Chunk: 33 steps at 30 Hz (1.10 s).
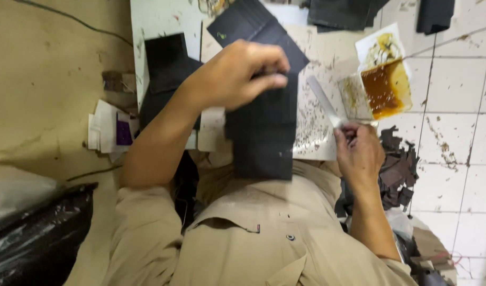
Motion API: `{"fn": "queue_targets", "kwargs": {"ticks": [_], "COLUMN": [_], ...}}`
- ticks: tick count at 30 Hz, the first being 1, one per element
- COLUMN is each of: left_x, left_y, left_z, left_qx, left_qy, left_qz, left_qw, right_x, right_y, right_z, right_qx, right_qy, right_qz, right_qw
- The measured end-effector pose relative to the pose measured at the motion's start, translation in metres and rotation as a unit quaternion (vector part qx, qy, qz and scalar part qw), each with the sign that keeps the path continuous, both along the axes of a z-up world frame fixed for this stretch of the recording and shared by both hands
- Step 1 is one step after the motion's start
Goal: Assembling leather wallet components by applying adhesive and folding edges using a ruler.
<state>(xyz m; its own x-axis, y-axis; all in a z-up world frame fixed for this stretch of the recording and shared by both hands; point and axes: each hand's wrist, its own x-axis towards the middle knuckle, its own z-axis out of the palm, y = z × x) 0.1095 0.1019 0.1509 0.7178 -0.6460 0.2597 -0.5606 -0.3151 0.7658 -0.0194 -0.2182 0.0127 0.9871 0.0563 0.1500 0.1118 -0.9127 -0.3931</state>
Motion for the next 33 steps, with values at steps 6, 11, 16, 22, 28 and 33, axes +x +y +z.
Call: {"fn": "queue_targets", "kwargs": {"ticks": [6, 11, 16, 22, 28, 33], "left_x": [0.050, 0.052, 0.042, -0.009, -0.073, -0.094], "left_y": [-0.018, -0.017, -0.018, 0.004, 0.033, 0.045], "left_z": [-0.119, -0.125, -0.123, -0.111, -0.107, -0.116], "left_qx": [0.042, 0.032, 0.035, 0.055, -0.040, -0.098], "left_qy": [0.018, 0.027, -0.014, -0.144, -0.011, 0.052], "left_qz": [0.040, 0.067, 0.099, 0.152, 0.203, 0.282], "left_qw": [0.998, 0.997, 0.994, 0.976, 0.978, 0.953], "right_x": [-0.005, -0.006, -0.008, -0.013, 0.028, 0.070], "right_y": [-0.004, -0.004, -0.002, -0.002, 0.036, 0.058], "right_z": [0.019, 0.017, 0.020, 0.040, 0.036, 0.017], "right_qx": [0.052, 0.070, 0.135, 0.221, 0.308, 0.304], "right_qy": [0.069, 0.095, 0.108, 0.029, 0.046, -0.057], "right_qz": [-0.035, -0.050, -0.026, -0.013, 0.091, 0.254], "right_qw": [0.996, 0.992, 0.985, 0.975, 0.946, 0.916]}}
